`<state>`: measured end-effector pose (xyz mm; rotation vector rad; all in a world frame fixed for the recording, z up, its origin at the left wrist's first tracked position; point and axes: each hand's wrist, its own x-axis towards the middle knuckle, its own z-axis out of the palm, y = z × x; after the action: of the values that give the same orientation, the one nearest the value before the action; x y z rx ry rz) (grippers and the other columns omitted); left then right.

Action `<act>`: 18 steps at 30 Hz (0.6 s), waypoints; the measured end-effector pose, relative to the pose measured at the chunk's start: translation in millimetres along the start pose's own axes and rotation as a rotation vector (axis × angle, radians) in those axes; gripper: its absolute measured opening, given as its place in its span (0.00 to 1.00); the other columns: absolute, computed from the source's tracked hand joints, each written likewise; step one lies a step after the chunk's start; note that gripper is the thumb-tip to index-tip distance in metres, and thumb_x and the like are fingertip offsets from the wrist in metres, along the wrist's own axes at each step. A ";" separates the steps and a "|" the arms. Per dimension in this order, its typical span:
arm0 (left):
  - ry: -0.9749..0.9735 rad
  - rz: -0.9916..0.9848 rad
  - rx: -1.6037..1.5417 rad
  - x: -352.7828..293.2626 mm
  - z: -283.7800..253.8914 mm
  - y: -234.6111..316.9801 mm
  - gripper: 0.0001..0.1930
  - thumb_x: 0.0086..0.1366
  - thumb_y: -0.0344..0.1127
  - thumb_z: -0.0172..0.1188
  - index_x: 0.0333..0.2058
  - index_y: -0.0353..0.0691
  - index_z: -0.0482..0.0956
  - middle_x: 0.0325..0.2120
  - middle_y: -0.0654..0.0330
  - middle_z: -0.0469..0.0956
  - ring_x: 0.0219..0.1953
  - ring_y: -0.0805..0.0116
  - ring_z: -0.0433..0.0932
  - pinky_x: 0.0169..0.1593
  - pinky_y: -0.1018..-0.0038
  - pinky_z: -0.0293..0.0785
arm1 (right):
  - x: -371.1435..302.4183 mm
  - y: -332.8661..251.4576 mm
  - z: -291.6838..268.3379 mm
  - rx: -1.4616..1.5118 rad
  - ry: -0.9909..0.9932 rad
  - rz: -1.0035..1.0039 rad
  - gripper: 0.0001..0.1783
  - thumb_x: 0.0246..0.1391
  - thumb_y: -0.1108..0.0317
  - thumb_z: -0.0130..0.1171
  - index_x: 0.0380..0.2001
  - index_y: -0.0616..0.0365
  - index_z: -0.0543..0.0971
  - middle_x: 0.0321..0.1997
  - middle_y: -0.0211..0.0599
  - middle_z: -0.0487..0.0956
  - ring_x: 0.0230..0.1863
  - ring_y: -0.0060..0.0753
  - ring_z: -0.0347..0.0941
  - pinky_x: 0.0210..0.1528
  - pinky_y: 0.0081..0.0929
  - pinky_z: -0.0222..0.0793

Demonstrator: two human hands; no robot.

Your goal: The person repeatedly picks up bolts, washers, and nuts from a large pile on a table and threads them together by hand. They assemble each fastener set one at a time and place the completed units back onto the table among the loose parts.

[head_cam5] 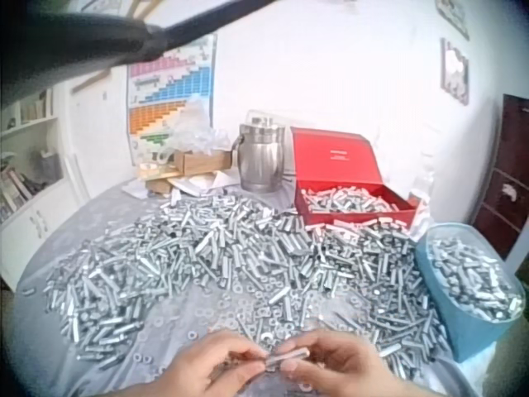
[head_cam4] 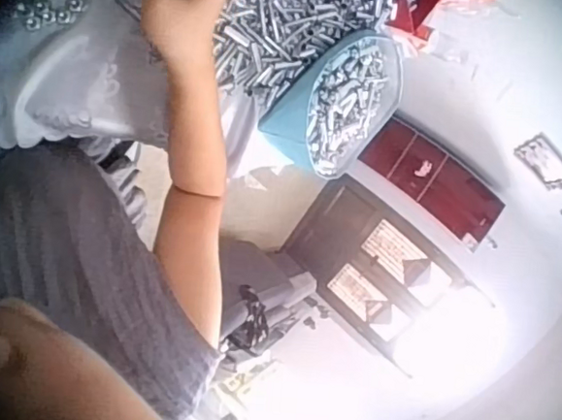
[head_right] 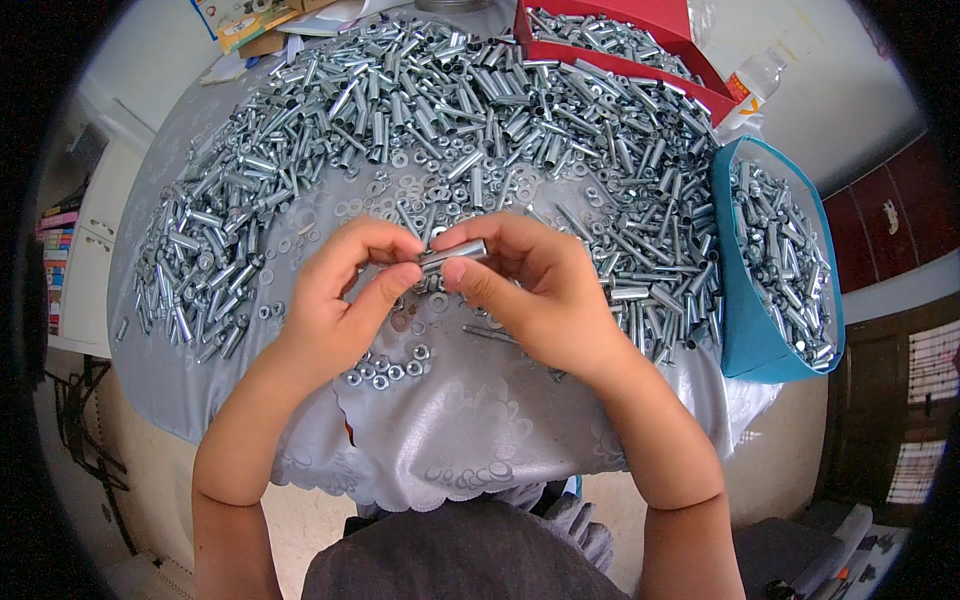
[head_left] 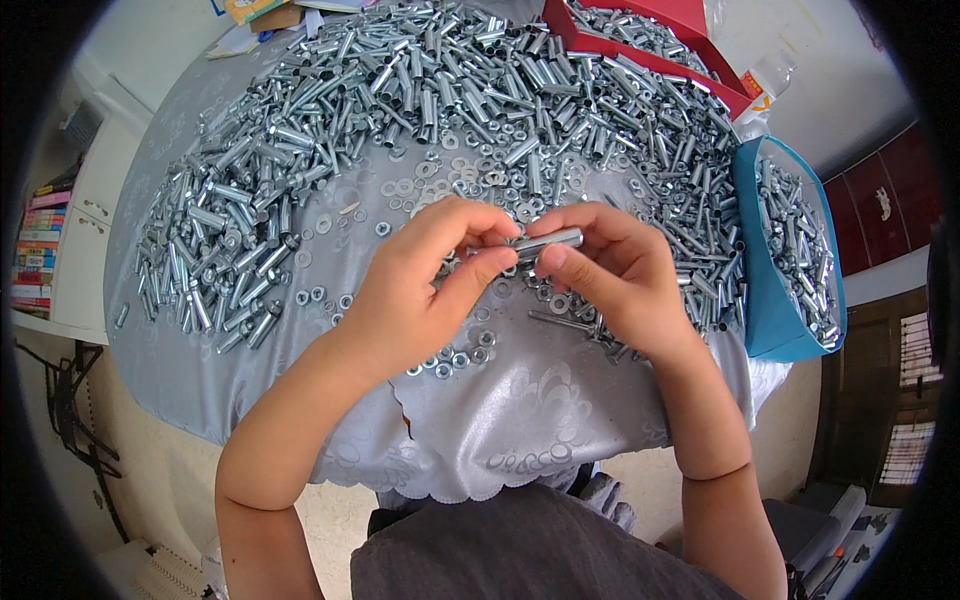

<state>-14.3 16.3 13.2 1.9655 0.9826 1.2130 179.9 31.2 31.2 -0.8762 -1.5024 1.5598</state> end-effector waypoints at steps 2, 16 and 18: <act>0.020 -0.217 -0.226 -1.0 -0.9 4.6 0.16 0.53 0.22 0.59 0.41 0.34 0.68 0.36 0.57 0.73 0.31 0.75 0.74 0.36 0.81 0.70 | 0.4 2.8 0.9 0.014 -0.021 0.006 0.14 0.51 0.71 0.56 0.42 0.65 0.72 0.38 0.32 0.76 0.34 0.17 0.71 0.34 0.14 0.67; 0.098 -0.178 -0.007 -2.9 3.3 8.9 0.09 0.50 0.29 0.64 0.31 0.36 0.76 0.26 0.62 0.78 0.24 0.74 0.75 0.28 0.79 0.71 | -1.9 3.9 5.0 -0.126 -0.073 0.087 0.15 0.61 0.63 0.42 0.40 0.65 0.71 0.20 0.27 0.69 0.21 0.15 0.62 0.24 0.14 0.60; 0.094 -0.030 0.078 -0.4 1.9 7.0 0.10 0.50 0.29 0.64 0.32 0.36 0.75 0.27 0.61 0.78 0.25 0.73 0.75 0.29 0.79 0.72 | 0.1 6.0 3.8 -0.209 -0.025 0.045 0.16 0.60 0.61 0.43 0.35 0.64 0.73 0.18 0.25 0.68 0.19 0.14 0.59 0.22 0.15 0.57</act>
<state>-10.8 12.0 17.9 1.9605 1.1189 1.2779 176.1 29.6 25.5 -1.0176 -1.6966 1.4691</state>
